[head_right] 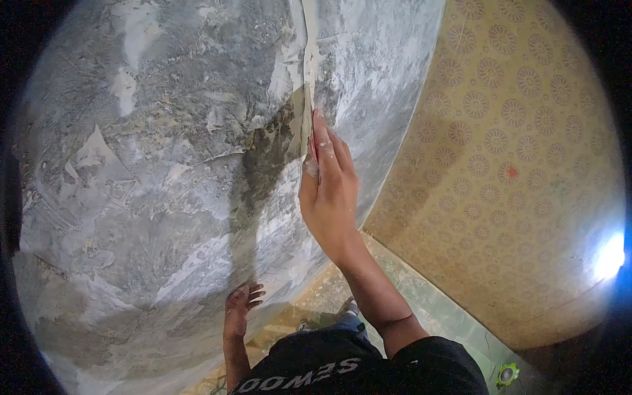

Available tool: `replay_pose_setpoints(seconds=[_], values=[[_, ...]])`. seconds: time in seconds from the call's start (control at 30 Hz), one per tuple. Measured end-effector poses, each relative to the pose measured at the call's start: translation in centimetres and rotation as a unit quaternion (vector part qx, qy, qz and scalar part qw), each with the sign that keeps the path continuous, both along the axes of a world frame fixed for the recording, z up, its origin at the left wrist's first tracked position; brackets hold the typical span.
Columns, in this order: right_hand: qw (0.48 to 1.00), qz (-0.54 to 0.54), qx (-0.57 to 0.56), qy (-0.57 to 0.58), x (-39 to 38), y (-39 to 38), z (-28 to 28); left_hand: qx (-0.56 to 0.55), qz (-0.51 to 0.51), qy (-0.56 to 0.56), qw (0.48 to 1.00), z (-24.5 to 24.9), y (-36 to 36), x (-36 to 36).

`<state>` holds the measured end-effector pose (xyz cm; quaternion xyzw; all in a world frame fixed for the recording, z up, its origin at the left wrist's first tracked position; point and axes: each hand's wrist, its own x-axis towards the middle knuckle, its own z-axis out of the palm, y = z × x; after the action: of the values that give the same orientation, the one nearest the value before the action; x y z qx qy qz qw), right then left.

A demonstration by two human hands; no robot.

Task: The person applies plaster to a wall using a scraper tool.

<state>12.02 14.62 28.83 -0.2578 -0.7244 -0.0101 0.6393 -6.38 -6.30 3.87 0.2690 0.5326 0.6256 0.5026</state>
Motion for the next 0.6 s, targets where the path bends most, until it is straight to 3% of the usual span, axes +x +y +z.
replay_pose_setpoints(seconds=[0.6], values=[[0.998,-0.023,-0.066,-0.004,-0.6,-1.5,-1.3,-0.002,-0.004,0.001,1.000,-0.4,0.4,0.0]])
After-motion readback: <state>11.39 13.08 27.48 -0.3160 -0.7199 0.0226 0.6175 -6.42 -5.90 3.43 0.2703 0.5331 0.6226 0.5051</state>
